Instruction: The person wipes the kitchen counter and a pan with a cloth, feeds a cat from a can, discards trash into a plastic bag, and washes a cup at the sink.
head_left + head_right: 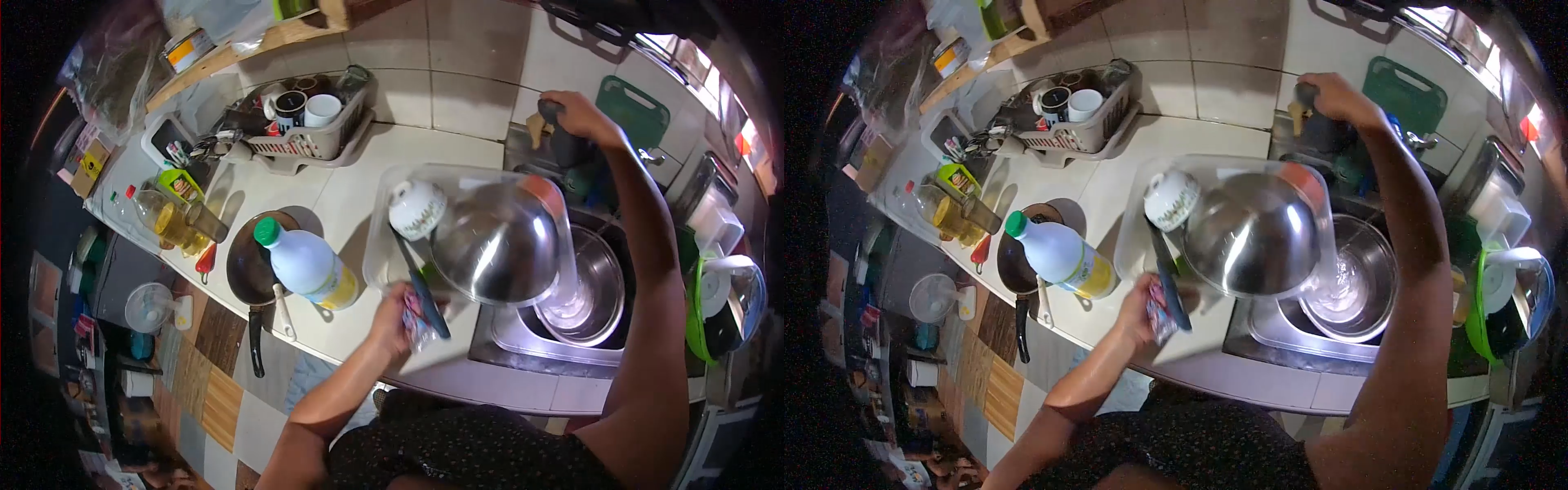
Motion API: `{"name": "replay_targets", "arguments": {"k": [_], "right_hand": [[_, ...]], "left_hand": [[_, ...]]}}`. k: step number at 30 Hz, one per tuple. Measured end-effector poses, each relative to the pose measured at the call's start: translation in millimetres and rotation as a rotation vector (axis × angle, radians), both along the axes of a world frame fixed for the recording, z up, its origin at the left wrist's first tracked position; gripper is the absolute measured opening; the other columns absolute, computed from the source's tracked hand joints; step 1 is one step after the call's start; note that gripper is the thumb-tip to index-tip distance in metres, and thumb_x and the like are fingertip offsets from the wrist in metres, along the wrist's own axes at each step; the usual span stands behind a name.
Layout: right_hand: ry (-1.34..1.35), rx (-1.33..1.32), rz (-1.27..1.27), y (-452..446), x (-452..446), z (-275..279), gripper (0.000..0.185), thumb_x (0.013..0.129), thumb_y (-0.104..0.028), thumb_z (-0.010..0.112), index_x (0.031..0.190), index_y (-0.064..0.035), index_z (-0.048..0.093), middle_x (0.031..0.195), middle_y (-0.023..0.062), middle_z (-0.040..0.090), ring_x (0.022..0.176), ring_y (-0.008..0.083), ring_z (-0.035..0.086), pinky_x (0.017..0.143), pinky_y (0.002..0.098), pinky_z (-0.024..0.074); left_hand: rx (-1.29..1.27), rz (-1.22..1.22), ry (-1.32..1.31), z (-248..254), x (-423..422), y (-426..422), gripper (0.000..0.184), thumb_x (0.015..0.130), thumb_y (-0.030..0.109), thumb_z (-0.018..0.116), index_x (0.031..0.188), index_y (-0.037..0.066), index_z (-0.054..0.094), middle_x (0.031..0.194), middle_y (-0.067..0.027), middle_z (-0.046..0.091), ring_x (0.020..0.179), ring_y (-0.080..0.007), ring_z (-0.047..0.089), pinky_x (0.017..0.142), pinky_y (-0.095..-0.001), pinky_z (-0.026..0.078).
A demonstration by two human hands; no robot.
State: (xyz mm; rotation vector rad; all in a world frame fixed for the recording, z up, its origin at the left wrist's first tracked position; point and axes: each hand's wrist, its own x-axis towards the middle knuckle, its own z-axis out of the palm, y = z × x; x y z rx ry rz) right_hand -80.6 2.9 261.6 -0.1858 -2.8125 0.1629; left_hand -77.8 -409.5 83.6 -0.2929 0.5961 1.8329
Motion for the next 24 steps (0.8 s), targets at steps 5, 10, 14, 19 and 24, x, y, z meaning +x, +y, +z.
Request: {"name": "replay_targets", "arguments": {"k": [5,10,14,19,24], "right_hand": [[0.268,0.145,0.084,-46,105,28,0.041,0.067,-0.001,0.044,0.107,-0.0053,0.052,0.098,0.02,0.057,0.088,0.035,0.056,0.079,0.0378,0.0437],[0.227,-0.145,0.147,-112,173,-1,0.04,0.069,0.006,0.048,0.107,-0.0034,0.051,0.101,0.0169,0.056,0.092,0.0264,0.057,0.079,0.0338,0.0458],[0.109,-0.509,0.114,-176,174,-64,0.038,0.076,-0.004,0.048,0.113,-0.0059,0.046,0.111,0.0189,0.05,0.1,0.0309,0.05,0.086,0.0382,0.0402],[-0.153,-0.443,0.111,-164,130,-142,0.043,0.078,-0.031,0.056,0.112,-0.0053,0.05,0.11,0.0222,0.046,0.1,0.0378,0.046,0.084,0.0412,0.0386],[0.263,0.117,-0.387,-57,69,-221,0.041,0.067,-0.014,0.059,0.108,-0.0158,0.051,0.106,0.0122,0.041,0.097,0.0289,0.04,0.077,0.0432,0.0338]], "left_hand": [[-0.121,0.095,0.198,3,-51,48,0.039,0.084,0.034,0.039,0.085,-0.004,0.049,0.078,-0.0213,0.058,0.071,-0.0311,0.06,0.069,-0.0433,0.051],[-0.113,0.279,0.391,-20,-112,77,0.038,0.08,0.033,0.048,0.087,-0.003,0.047,0.071,-0.0196,0.058,0.067,-0.0329,0.06,0.064,-0.0424,0.052],[-0.107,0.386,0.426,-29,-149,90,0.043,0.078,0.04,0.053,0.083,-0.002,0.047,0.059,-0.0128,0.055,0.063,-0.0311,0.06,0.059,-0.0435,0.051],[-0.103,0.491,0.373,-30,-120,92,0.037,0.078,0.044,0.056,0.084,0.009,0.05,0.053,-0.0033,0.048,0.049,-0.0165,0.053,0.045,-0.0247,0.045],[-0.715,0.102,1.234,-3,-29,73,0.045,0.076,0.04,0.06,0.106,0.007,0.053,0.078,-0.0058,0.056,0.055,-0.0153,0.054,0.05,-0.0256,0.046]]}}
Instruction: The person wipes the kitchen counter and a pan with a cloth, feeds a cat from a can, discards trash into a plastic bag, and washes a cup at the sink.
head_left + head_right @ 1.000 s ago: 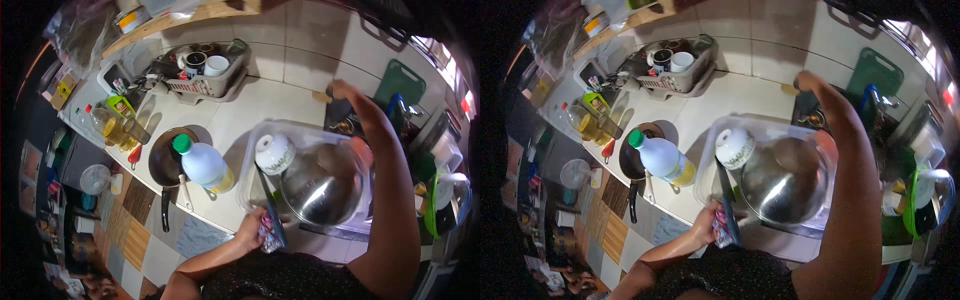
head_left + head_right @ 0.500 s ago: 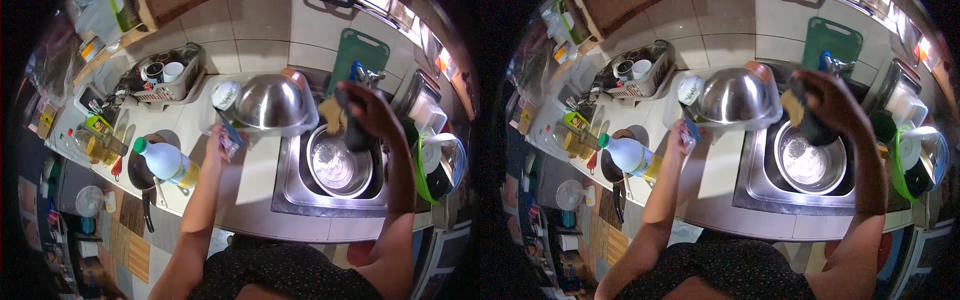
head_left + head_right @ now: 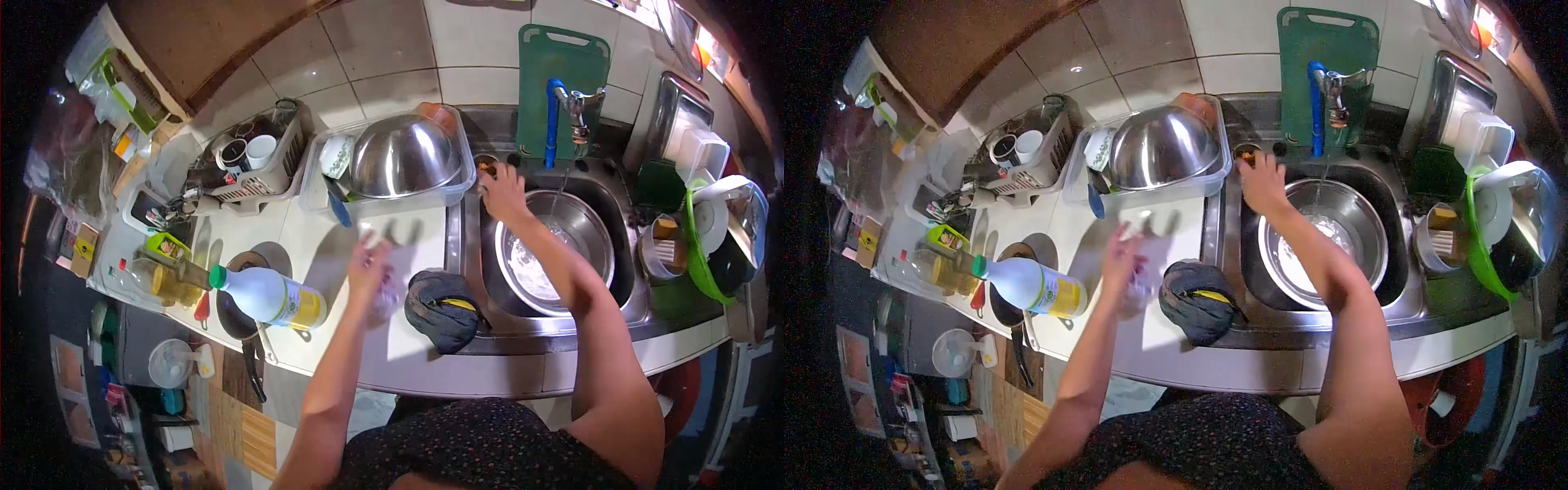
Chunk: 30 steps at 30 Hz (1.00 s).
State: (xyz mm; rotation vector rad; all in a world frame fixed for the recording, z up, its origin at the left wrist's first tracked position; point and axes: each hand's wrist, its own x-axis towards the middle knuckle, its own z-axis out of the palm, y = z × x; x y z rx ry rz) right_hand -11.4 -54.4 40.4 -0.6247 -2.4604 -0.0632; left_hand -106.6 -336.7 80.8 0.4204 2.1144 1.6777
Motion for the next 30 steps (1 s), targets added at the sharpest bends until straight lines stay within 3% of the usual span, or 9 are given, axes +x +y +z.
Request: {"name": "replay_targets", "arguments": {"k": [2,5,7,11,13,19,21,24,30], "right_hand": [[-0.046,0.052,-0.082,17,-14,-4,0.035,0.068,-0.015,0.058,0.103,-0.0154,0.055,0.105,0.0102,0.044,0.096,0.0268,0.04,0.078,0.0411,0.0326],[-0.114,0.035,-0.108,33,-23,-8,0.017,0.071,-0.014,0.054,0.086,-0.0118,0.062,0.094,0.0079,0.05,0.094,0.0249,0.042,0.077,0.0403,0.0318],[-0.015,0.023,-0.091,35,-18,-8,0.014,0.071,-0.014,0.054,0.081,-0.0119,0.062,0.09,0.0059,0.051,0.092,0.0241,0.042,0.075,0.0398,0.0319],[0.104,0.06,-0.001,31,11,4,0.009,0.066,-0.015,0.055,0.069,-0.0143,0.063,0.082,0.0018,0.052,0.087,0.0228,0.044,0.072,0.0379,0.0324],[0.15,0.027,0.115,16,35,19,0.006,0.063,-0.016,0.057,0.061,-0.0158,0.062,0.081,0.0001,0.051,0.085,0.0223,0.044,0.071,0.0361,0.0335],[0.172,-0.163,0.448,-61,106,82,0.005,0.06,-0.011,0.062,0.063,-0.0147,0.063,0.082,-0.0003,0.051,0.087,0.022,0.046,0.074,0.0358,0.0357],[0.144,-0.163,0.52,-83,117,93,0.005,0.06,-0.011,0.063,0.064,-0.0148,0.063,0.083,0.0001,0.051,0.087,0.0219,0.046,0.075,0.0361,0.0362],[0.123,-0.208,0.634,-102,124,90,0.01,0.058,-0.008,0.066,0.067,-0.012,0.064,0.085,0.0027,0.052,0.087,0.0247,0.046,0.076,0.0363,0.0376],[0.063,-0.318,0.776,-129,107,70,0.011,0.059,-0.011,0.064,0.07,-0.0108,0.064,0.084,0.0035,0.049,0.083,0.0219,0.045,0.073,0.0313,0.0393]], "left_hand": [[-0.084,-0.293,0.59,2,23,-12,0.053,0.073,0.038,0.064,0.114,0.007,0.05,0.092,-0.0089,0.055,0.066,-0.0175,0.056,0.058,-0.0275,0.047],[-0.277,-0.484,0.54,30,60,-15,0.054,0.069,0.038,0.066,0.112,0.009,0.052,0.1,-0.0107,0.052,0.075,-0.02,0.057,0.066,-0.0285,0.047],[-0.288,-0.486,0.908,23,66,-16,0.047,0.069,0.03,0.068,0.109,0.008,0.055,0.105,-0.0103,0.051,0.074,-0.0164,0.054,0.063,-0.0258,0.045],[-0.271,-0.366,0.586,28,56,-19,0.034,0.073,0.028,0.065,0.099,0.007,0.06,0.102,-0.0125,0.053,0.071,-0.019,0.057,0.063,-0.0263,0.047],[-0.258,-0.381,0.578,37,54,-12,0.031,0.074,0.025,0.063,0.099,0.006,0.06,0.1,-0.0122,0.054,0.069,-0.0182,0.057,0.063,-0.0264,0.047],[-0.033,-0.483,0.629,36,58,31,0.031,0.081,0.022,0.057,0.105,0.003,0.056,0.092,-0.0087,0.057,0.062,-0.0123,0.052,0.061,-0.0229,0.044],[0.17,-0.448,-0.019,26,60,39,0.034,0.083,0.025,0.055,0.108,0.002,0.054,0.087,-0.0036,0.058,0.063,-0.0073,0.049,0.059,-0.0204,0.042],[0.035,-0.675,-0.158,27,54,26,0.036,0.083,0.027,0.055,0.11,0.002,0.053,0.084,0.0005,0.058,0.066,-0.0041,0.048,0.059,-0.0193,0.042],[-0.14,-0.495,0.129,46,53,-9,0.019,0.077,0.018,0.063,0.081,-0.001,0.062,0.06,-0.0017,0.058,0.052,-0.0065,0.051,0.048,-0.021,0.042]]}}
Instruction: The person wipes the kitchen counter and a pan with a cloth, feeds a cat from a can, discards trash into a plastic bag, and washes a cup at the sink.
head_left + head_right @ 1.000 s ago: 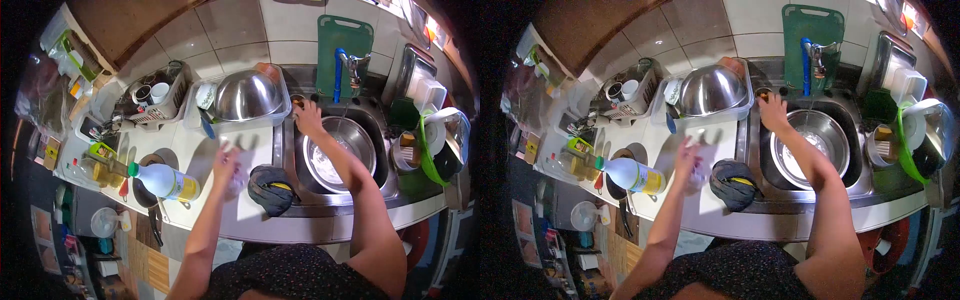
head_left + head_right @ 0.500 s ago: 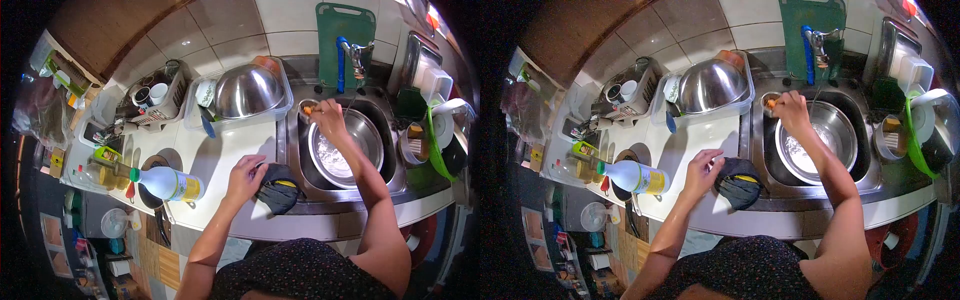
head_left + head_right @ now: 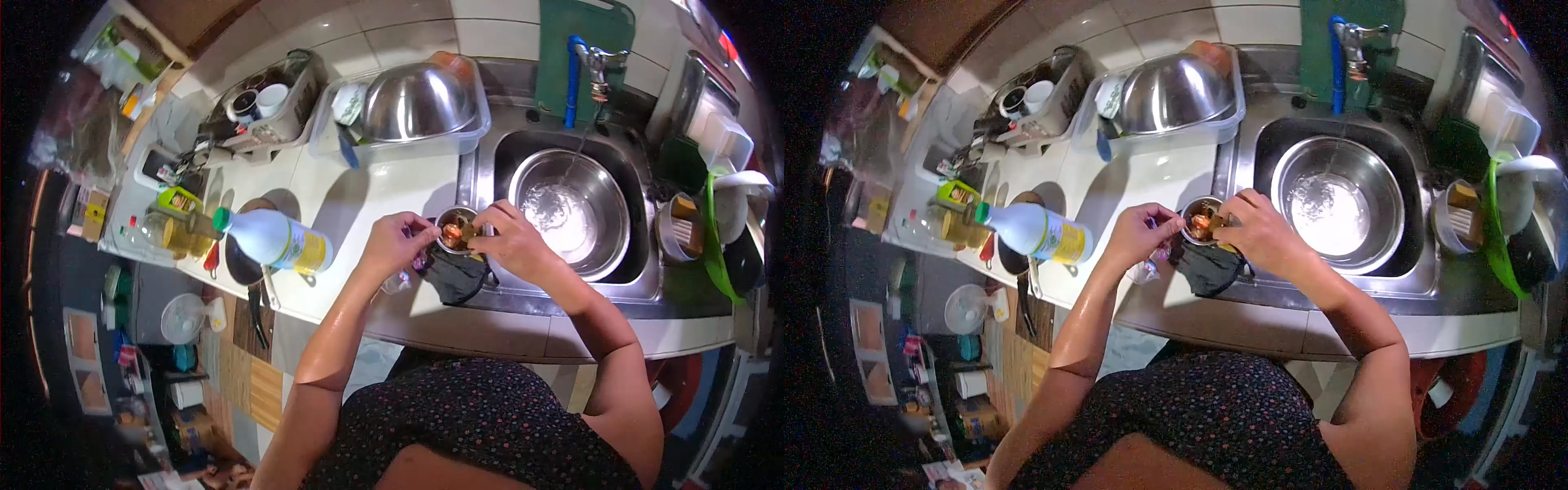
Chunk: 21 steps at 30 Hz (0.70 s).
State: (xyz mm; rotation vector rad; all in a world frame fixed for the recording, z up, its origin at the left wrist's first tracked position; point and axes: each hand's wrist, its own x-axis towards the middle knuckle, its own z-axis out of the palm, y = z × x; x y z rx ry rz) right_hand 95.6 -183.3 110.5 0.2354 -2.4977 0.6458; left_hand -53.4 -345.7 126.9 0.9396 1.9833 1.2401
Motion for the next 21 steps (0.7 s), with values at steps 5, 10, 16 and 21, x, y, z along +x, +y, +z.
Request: {"name": "replay_targets", "arguments": {"k": [5,10,16,21], "right_hand": [[-0.005,-0.023,0.136,-33,-41,-10,0.012,0.065,-0.009,0.056,0.075,-0.0084,0.063,0.085,0.0096,0.048,0.084,0.0259,0.045,0.072,0.0323,0.0415],[0.054,0.03,0.282,-66,-73,-12,0.011,0.062,-0.004,0.053,0.071,-0.0053,0.059,0.081,0.0105,0.046,0.083,0.0258,0.045,0.071,0.0325,0.0423],[-0.065,-0.081,0.24,-83,-70,-30,0.024,0.07,-0.003,0.053,0.093,-0.0058,0.058,0.099,0.0149,0.048,0.096,0.0292,0.046,0.075,0.0286,0.0428],[-0.269,0.137,-0.153,-80,-28,-28,0.055,0.072,-0.041,0.058,0.116,-0.0112,0.046,0.124,0.0187,0.032,0.112,0.0364,0.031,0.084,0.058,0.0271]], "left_hand": [[-0.097,0.172,0.58,36,2,-22,0.018,0.073,0.018,0.065,0.075,0.0,0.062,0.055,-0.0074,0.057,0.045,-0.011,0.053,0.044,-0.0239,0.042],[-0.188,0.236,0.518,29,-9,-43,0.019,0.071,0.02,0.065,0.077,0.002,0.063,0.063,-0.0112,0.061,0.051,-0.0179,0.057,0.05,-0.0288,0.044],[-0.207,0.175,0.581,14,-22,-77,0.023,0.068,0.023,0.066,0.078,0.003,0.064,0.069,-0.0136,0.06,0.062,-0.0261,0.058,0.058,-0.0345,0.045],[-0.202,0.03,0.624,-3,-17,-86,0.036,0.062,0.03,0.071,0.085,0.004,0.063,0.076,-0.0122,0.061,0.071,-0.0274,0.056,0.066,-0.0352,0.044]]}}
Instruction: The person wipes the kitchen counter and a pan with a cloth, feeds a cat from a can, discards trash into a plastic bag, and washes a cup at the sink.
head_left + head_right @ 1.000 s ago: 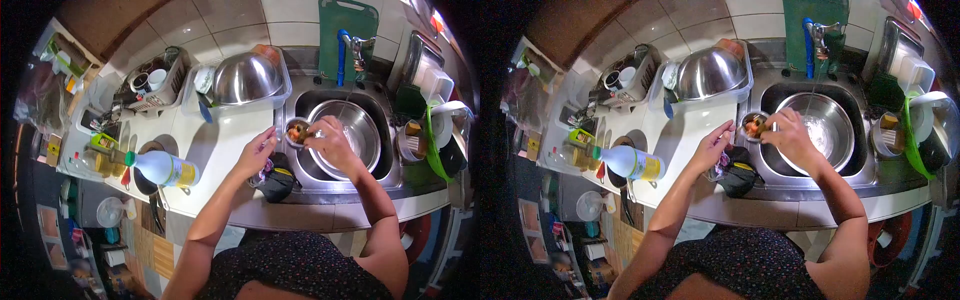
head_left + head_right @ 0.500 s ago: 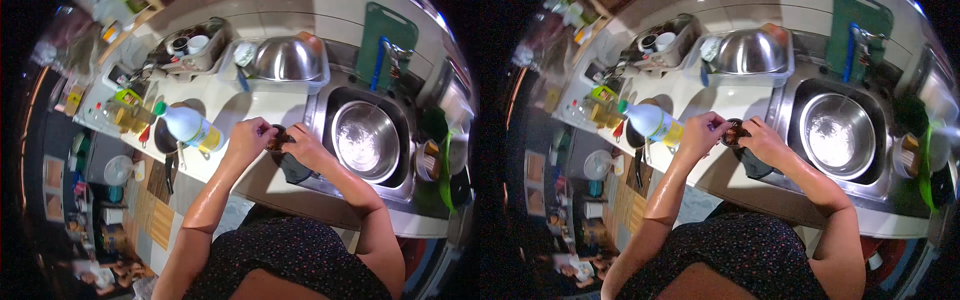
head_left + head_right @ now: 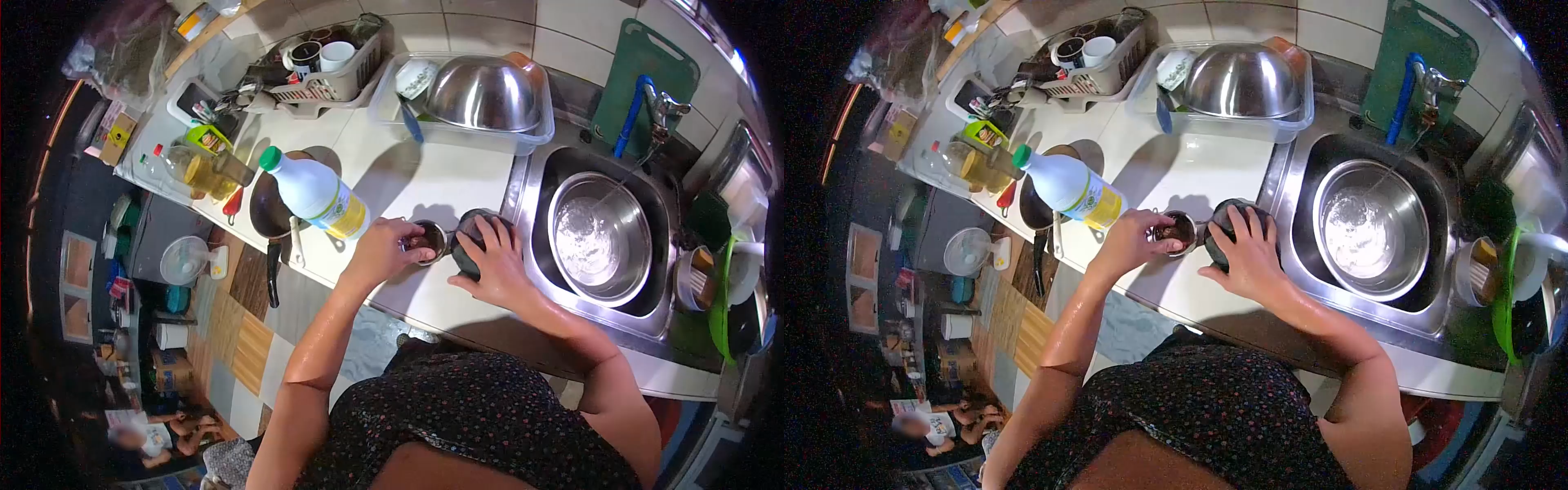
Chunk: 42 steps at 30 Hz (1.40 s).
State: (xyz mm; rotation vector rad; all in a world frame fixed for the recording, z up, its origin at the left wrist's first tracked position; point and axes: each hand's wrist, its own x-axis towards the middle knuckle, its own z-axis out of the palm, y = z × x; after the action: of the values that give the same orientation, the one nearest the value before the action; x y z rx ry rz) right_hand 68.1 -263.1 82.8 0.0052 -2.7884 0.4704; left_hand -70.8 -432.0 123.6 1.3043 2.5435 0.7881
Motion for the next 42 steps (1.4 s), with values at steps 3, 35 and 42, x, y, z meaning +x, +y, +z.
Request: {"name": "replay_targets", "arguments": {"k": [3,35,42], "right_hand": [[-0.033,-0.023,-0.172,15,-2,-26,0.047,0.075,-0.035,0.055,0.115,-0.0114,0.046,0.123,0.0164,0.033,0.111,0.0359,0.033,0.084,0.0546,0.0306],[-0.339,-0.44,0.116,12,46,64,0.032,0.064,-0.004,0.05,0.094,0.0026,0.058,0.078,0.0162,0.061,0.071,0.0222,0.06,0.067,0.0322,0.0464],[-0.046,0.109,0.255,-88,32,-21,0.059,0.065,-0.014,0.062,0.119,0.0003,0.041,0.121,0.0225,0.04,0.11,0.0363,0.039,0.092,0.0434,0.0301]], "left_hand": [[-0.041,0.019,0.006,-3,4,0,0.044,0.057,0.036,0.073,0.088,0.005,0.063,0.082,-0.0112,0.062,0.085,-0.0312,0.054,0.075,-0.0371,0.044],[0.017,0.134,0.134,-8,56,-61,0.065,0.052,0.038,0.071,0.108,0.015,0.049,0.092,-0.0166,0.048,0.084,-0.0331,0.051,0.064,-0.0413,0.048],[0.048,0.342,0.197,-2,110,-206,0.068,0.05,0.03,0.073,0.111,0.012,0.047,0.095,-0.0169,0.048,0.088,-0.0331,0.05,0.068,-0.0411,0.047]]}}
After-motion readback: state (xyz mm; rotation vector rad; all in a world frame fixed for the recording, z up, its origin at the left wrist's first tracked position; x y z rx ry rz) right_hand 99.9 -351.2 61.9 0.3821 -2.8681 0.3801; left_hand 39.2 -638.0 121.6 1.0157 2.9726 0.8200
